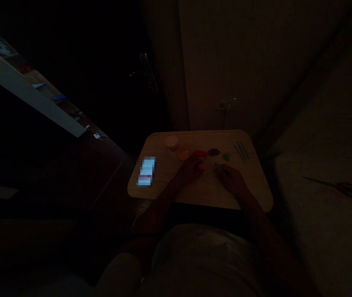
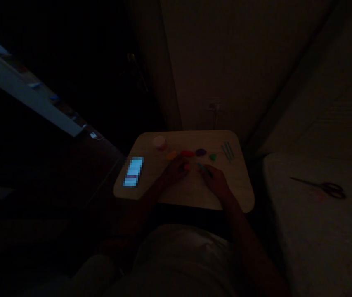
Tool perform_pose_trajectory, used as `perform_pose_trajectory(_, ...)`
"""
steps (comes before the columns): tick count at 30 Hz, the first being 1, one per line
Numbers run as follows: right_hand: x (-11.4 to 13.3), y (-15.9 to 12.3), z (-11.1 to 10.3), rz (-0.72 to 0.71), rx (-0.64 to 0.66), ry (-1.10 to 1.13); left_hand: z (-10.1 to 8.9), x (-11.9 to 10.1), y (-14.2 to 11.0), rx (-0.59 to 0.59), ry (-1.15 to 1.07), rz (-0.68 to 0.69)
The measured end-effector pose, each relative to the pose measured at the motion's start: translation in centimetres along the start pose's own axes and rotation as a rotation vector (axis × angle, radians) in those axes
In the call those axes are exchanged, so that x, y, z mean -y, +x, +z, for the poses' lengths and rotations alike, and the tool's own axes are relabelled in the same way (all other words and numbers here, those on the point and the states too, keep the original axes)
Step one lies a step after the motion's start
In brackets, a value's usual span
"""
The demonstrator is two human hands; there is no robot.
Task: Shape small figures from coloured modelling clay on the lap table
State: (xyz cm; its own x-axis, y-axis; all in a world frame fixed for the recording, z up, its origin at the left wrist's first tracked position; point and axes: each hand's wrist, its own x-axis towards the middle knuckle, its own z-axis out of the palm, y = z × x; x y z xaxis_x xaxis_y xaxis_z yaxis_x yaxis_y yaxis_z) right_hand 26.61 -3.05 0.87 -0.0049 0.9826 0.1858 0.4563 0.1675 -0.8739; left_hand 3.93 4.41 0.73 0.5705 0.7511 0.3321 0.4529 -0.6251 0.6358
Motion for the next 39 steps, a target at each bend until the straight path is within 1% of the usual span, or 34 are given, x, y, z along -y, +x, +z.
perform_pose_trajectory(3,0.1,-0.4,-0.1,-0.003,0.015,-0.011,0.4,-0.5,-0.5,-0.051,0.006,-0.049)
perform_pose_trajectory(6,0.2,-0.4,-0.2,0.008,0.031,-0.024,0.9,-1.4,-1.2,-0.114,0.031,-0.114)
perform_pose_trajectory(8,0.2,-0.3,-0.1,0.014,0.033,-0.028,1.1,-2.0,-1.7,-0.125,0.051,-0.132)
perform_pose_trajectory(12,0.1,-0.2,0.0,0.017,0.015,-0.041,1.2,-2.3,-2.0,-0.102,0.063,-0.121)
perform_pose_trajectory(19,0.4,-0.5,0.2,-0.027,0.016,-0.077,1.0,-1.9,-2.0,-0.102,0.04,-0.118)
perform_pose_trajectory(23,0.7,-0.6,0.3,-0.026,0.025,-0.094,1.1,-1.7,-2.0,-0.101,0.027,-0.123)
perform_pose_trajectory(29,0.4,-0.7,0.5,-0.039,0.023,-0.112,1.1,-1.3,-2.1,-0.076,0.002,-0.128)
perform_pose_trajectory(33,0.4,-0.8,0.5,-0.06,0.033,-0.122,0.9,-1.5,-2.0,-0.082,0.012,-0.113)
perform_pose_trajectory(39,0.5,-0.8,0.5,-0.053,0.039,-0.149,0.8,-2.0,-1.9,-0.07,0.065,-0.095)
